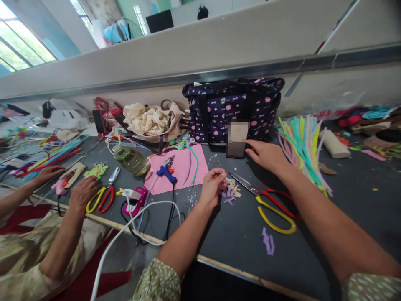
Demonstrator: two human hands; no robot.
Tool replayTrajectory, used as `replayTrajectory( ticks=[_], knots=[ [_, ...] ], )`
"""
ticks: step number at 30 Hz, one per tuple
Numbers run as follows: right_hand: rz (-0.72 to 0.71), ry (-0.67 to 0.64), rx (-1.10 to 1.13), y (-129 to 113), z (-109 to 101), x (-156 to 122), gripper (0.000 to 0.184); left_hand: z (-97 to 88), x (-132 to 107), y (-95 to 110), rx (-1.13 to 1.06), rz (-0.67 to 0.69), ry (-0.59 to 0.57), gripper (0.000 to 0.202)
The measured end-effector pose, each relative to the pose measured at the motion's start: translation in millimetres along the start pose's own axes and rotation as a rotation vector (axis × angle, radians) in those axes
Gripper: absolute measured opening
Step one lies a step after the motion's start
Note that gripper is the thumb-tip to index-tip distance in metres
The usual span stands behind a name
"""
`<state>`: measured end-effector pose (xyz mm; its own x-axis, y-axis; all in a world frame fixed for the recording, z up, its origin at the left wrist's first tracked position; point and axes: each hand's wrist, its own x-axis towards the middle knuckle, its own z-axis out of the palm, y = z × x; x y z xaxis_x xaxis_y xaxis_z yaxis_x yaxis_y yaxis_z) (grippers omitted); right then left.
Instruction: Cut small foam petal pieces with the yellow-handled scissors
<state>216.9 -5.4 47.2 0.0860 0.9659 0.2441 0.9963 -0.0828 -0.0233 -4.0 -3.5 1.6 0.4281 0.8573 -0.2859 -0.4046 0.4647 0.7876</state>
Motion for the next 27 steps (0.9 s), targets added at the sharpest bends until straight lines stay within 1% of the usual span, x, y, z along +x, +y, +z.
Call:
replayTrajectory(
  ticks=[5, 11, 27],
  knots=[
    [0.004, -0.012, -0.016, 0.7, 0.6, -1.3, 0.045, 0.0, 0.5, -0.8, 0.015, 0.007, 0.012, 0.035],
    [0.025, -0.029, -0.046, 0.6, 3.2, 1.2, 0.052, -0.9, 0.8, -1.4, 0.015, 0.009, 0.009, 0.034],
    [0.005, -0.033, -0.058, 1.8, 3.4, 5.4, 0.054, 1.1, -0.5, 0.8, 0.009, -0.007, 0.009, 0.034]
  ],
)
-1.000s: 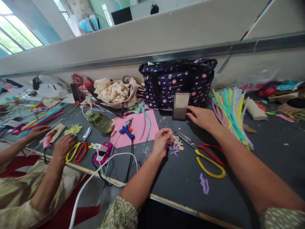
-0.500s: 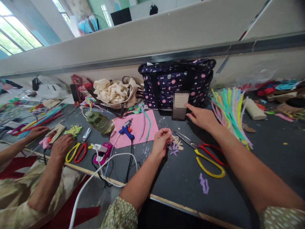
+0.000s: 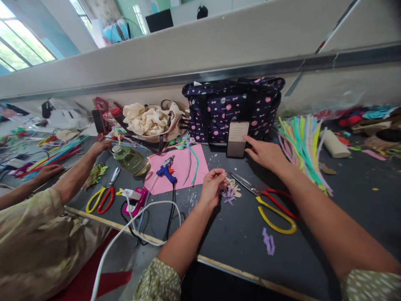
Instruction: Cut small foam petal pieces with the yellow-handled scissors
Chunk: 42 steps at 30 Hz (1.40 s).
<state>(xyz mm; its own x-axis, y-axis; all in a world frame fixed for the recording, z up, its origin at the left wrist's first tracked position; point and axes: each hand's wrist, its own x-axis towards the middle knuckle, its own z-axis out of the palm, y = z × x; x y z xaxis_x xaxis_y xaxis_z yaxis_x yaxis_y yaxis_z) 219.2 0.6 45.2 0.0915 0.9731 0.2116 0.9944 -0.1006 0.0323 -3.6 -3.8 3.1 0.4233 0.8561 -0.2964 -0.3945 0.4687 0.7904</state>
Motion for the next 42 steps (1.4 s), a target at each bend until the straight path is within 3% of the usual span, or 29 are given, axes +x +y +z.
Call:
replayTrajectory(
  ticks=[20, 30, 42],
  knots=[
    [0.026, 0.014, 0.013, -1, -12, 1, 0.061, 0.5, 1, 0, 0.001, -0.007, 0.013, 0.036],
    [-0.016, 0.012, -0.011, 4, 3, 2, 0.055, -1.0, 1, -1, -0.007, -0.010, 0.009, 0.037],
    [0.021, 0.026, 0.030, 1, -7, 2, 0.059, -0.7, 0, 0, -0.012, -0.004, -0.001, 0.035]
  ],
)
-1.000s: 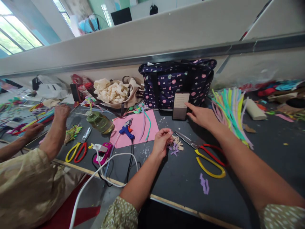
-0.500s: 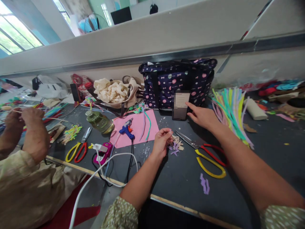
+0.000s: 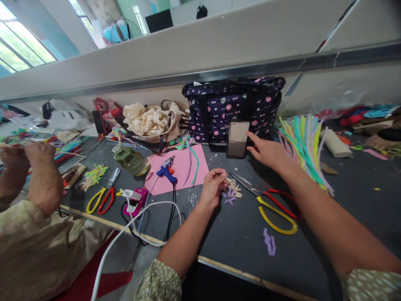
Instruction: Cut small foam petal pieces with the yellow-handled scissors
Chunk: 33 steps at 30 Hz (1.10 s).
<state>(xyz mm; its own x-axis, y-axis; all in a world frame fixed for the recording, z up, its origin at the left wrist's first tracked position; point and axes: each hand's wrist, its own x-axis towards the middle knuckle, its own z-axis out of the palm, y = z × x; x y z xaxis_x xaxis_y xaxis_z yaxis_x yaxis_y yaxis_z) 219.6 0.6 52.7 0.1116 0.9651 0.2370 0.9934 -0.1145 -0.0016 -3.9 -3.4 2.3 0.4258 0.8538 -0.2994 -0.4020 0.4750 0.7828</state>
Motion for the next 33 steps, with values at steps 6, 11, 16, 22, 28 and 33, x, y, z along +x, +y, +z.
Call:
replayTrajectory(
  ticks=[6, 11, 16, 22, 28, 33],
  knots=[
    [-0.036, 0.017, 0.000, 3, 11, 0, 0.054, 0.2, 0, 1, 0.004, -0.001, 0.003, 0.035],
    [-0.048, 0.037, -0.013, 3, 14, 1, 0.053, -0.4, 0, 0, -0.003, 0.002, -0.008, 0.034],
    [-0.064, 0.059, -0.022, 1, 14, 1, 0.053, 0.1, 0, 1, 0.002, -0.001, 0.003, 0.036],
    [-0.066, 0.064, -0.043, 0, 16, 4, 0.053, 0.6, 0, 1, 0.000, -0.001, -0.006, 0.034],
    [-0.059, 0.087, 0.018, 1, 9, -13, 0.054, 0.5, 0, 0, -0.005, -0.007, -0.003, 0.034],
    [-0.067, 0.074, 0.041, 7, 8, -41, 0.051, 0.0, 0, -1, -0.003, 0.006, -0.011, 0.034]
  ],
)
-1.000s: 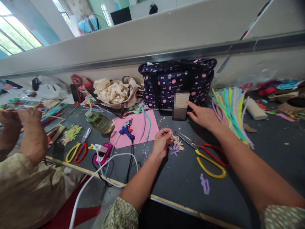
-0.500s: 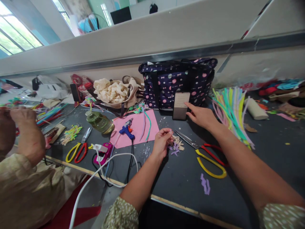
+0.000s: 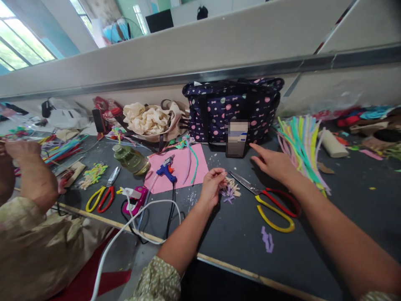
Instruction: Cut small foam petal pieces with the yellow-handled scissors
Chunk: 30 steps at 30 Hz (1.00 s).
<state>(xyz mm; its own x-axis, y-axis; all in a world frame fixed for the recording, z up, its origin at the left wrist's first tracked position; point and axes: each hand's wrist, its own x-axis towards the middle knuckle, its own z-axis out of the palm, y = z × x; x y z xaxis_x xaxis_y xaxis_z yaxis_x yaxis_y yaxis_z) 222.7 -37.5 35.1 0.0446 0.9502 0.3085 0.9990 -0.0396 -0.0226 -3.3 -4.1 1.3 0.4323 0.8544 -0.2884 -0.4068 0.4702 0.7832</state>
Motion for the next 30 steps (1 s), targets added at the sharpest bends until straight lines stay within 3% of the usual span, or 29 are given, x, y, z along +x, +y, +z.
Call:
replayTrajectory(
  ticks=[4, 11, 21, 25, 30],
  knots=[
    [0.017, -0.061, -0.041, 2, 6, -7, 0.053, -1.8, 1, -1, 0.010, 0.009, -0.005, 0.034],
    [0.018, -0.104, -0.095, -3, 16, 11, 0.058, -5.5, 5, -2, 0.026, 0.024, 0.011, 0.036],
    [0.014, -0.091, -0.095, -10, 19, 20, 0.057, -1.9, 2, 1, 0.013, 0.013, 0.013, 0.034],
    [0.028, -0.077, -0.038, -10, 15, 3, 0.051, -2.4, 2, 1, 0.005, 0.009, 0.016, 0.036],
    [-0.005, -0.171, 0.118, -6, 3, -46, 0.041, -6.4, 4, -1, -0.005, 0.036, 0.006, 0.035]
  ],
)
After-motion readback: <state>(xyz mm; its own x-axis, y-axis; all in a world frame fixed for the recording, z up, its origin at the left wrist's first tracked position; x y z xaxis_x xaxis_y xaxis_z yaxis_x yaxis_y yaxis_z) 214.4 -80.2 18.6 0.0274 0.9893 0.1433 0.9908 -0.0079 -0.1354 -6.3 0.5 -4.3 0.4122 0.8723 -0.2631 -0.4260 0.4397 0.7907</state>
